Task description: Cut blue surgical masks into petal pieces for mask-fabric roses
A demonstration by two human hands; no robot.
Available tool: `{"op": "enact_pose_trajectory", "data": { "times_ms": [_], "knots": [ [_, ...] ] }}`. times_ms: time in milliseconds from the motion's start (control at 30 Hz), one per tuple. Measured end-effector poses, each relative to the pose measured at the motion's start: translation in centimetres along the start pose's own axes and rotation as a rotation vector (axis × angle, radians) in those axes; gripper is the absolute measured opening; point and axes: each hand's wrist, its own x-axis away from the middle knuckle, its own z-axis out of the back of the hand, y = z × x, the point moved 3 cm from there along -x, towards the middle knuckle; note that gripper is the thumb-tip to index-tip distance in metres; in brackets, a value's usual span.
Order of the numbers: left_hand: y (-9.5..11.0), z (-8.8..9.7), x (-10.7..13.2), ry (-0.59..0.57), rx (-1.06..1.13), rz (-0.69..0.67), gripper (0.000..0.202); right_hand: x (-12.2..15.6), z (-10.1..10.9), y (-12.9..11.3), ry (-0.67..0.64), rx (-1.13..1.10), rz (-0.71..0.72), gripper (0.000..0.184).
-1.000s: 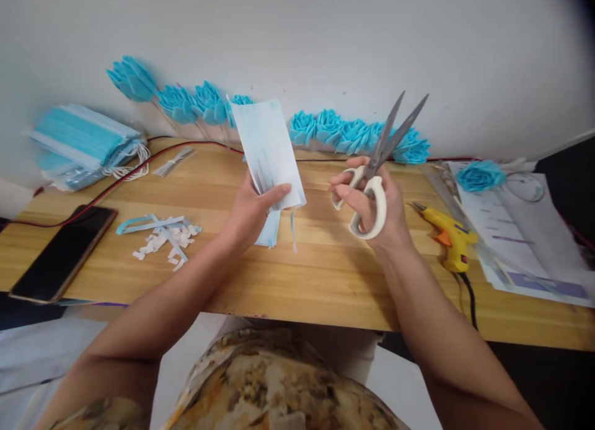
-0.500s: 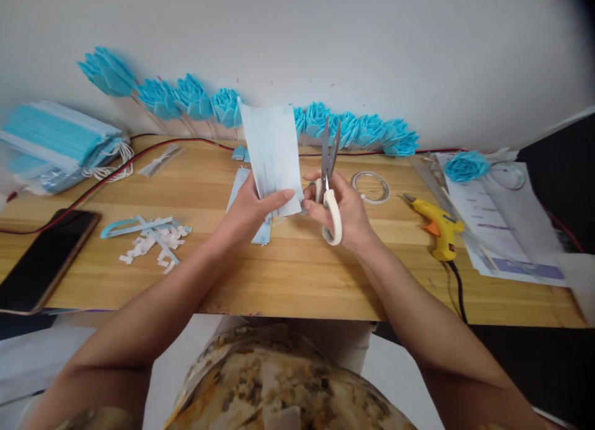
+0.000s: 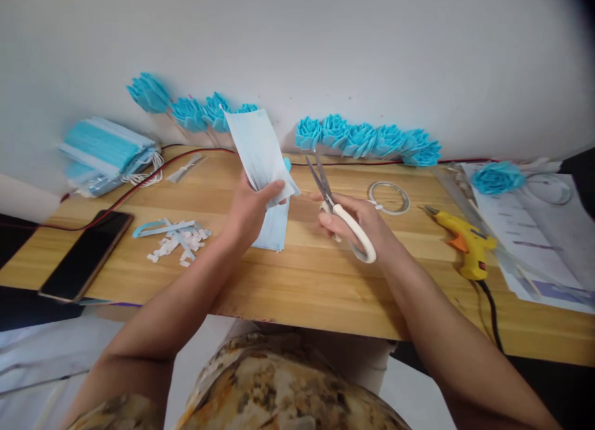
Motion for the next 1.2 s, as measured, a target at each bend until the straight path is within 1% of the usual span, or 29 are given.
{"op": "enact_pose_trajectory", "data": {
  "times_ms": [100, 233, 400, 567, 700, 767, 900, 1000, 1100, 1200],
  "knots": [
    [0.5, 0.4, -0.4, 0.012, 0.024, -0.029, 0.049, 0.1, -0.2, 0.3, -0.093, 0.038, -0.064, 0.054],
    [0.9, 0.5, -0.5, 0.01, 0.039, -0.046, 0.047, -0.1, -0.5, 1.2, -0.173, 0.054, -0.073, 0.041],
    [0.8, 0.3, -0.4, -0.013, 0.056, -0.014, 0.045, -0.2, -0.6, 2.1, -0.242, 0.033, -0.075, 0.046],
    [0.6, -0.1, -0.1, -0.061, 0.061, 0.028, 0.048, -0.3, -0.7, 2.3, -0.228, 0.031, -0.082, 0.045],
    [0.3, -0.4, 0.2, -0.092, 0.027, 0.062, 0.052, -0.3, -0.8, 2.4, -0.217, 0.01, -0.067, 0.043],
    [0.1, -0.4, 0.4, -0.099, 0.004, 0.068, 0.055, -0.3, -0.9, 2.4, -0.212, 0.0, -0.068, 0.045],
    [-0.5, -0.5, 0.8, -0.089, -0.065, 0.04, 0.058, -0.3, -1.3, 2.1, -0.207, -0.008, -0.059, 0.059],
    [-1.0, -0.6, 1.1, -0.075, -0.105, -0.007, 0.058, -0.3, -1.7, 1.9, -0.196, -0.035, -0.051, 0.067],
    [-1.3, -0.6, 1.3, -0.057, -0.101, -0.055, 0.058, -0.3, -2.0, 1.8, -0.177, -0.051, -0.031, 0.07],
    [-1.4, -0.5, 1.2, -0.052, -0.078, -0.068, 0.061, -0.4, -2.1, 1.8, -0.154, -0.032, -0.003, 0.071]
  ]
}}
